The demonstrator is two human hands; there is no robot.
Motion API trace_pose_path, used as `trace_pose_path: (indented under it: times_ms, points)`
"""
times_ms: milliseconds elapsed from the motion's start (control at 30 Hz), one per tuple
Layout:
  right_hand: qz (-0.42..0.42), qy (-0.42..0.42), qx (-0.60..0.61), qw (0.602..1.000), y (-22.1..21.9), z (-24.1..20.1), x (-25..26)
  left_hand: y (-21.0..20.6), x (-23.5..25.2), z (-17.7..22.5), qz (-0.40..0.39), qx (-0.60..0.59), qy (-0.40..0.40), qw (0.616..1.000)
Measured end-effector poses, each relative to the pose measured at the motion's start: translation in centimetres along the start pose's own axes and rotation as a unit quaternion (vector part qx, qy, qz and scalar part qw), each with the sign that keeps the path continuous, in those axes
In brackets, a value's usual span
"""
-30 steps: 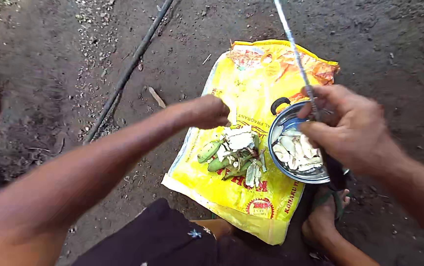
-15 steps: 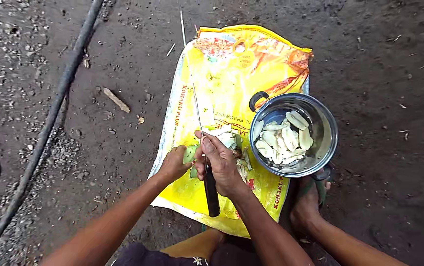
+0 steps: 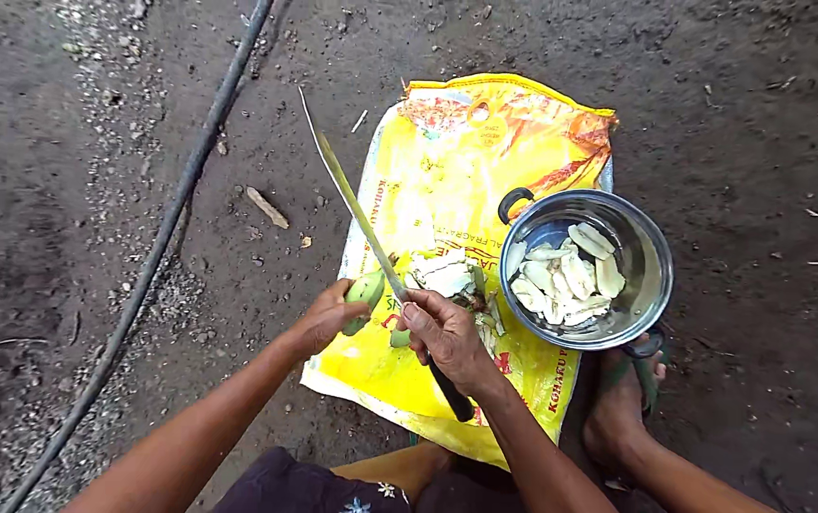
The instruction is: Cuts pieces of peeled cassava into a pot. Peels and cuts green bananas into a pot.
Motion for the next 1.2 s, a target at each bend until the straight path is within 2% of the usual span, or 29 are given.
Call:
trace_pose_path:
  times_ms: [100, 233, 367, 500, 567, 733, 967, 1200]
  points:
    - [0.019, -0.001, -0.038, 0.999, 0.1, 0.5, 0.2, -0.5, -1.7, 2.9, -0.045, -0.083, -0.052, 0.994]
    - [0.06, 0.023, -0.072, 0.995, 0.9, 1.1, 0.7, -1.9, -2.4, 5.3, -0.06, -0.067, -0.089, 0.992]
    - [0.12, 0.052, -0.037, 0.991, 1.8, 1.1, 0.5, -3.0, -2.0, 5.3, -0.08, -0.13, -0.097, 0.983]
    - [0.135, 0.04, -0.017, 0.99, 2.4, 1.4, 0.7, -3.2, -2.2, 4.6, -0.115, -0.192, -0.097, 0.97]
    - [0.118, 0.033, -0.022, 0.992, 2.8, 1.8, 0.9, -3.2, -2.4, 4.0, -0.14, -0.199, -0.104, 0.964]
    - [0.0, 0.024, -0.001, 1.0, 2.0, 2.2, 1.1, -4.2, -3.0, 3.2, -0.181, -0.176, -0.111, 0.961]
    - [0.002, 0.04, -0.116, 0.992, 1.8, 1.9, 1.0, -3.7, -3.5, 4.4, -0.105, -0.05, -0.115, 0.987]
    - [-0.016, 0.052, -0.147, 0.988, 1.4, 1.8, 0.9, -3.2, -3.7, 4.4, -0.117, -0.042, -0.12, 0.985]
Point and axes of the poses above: each hand's wrist, its own x-axis towards the middle knuckle, its own y-axis out of the back of the hand, z = x × y, the point moved 8 cm from there along x, towards the middle knuckle, and after that the axes turned 1 degree about -y, right-handed, at the moved point
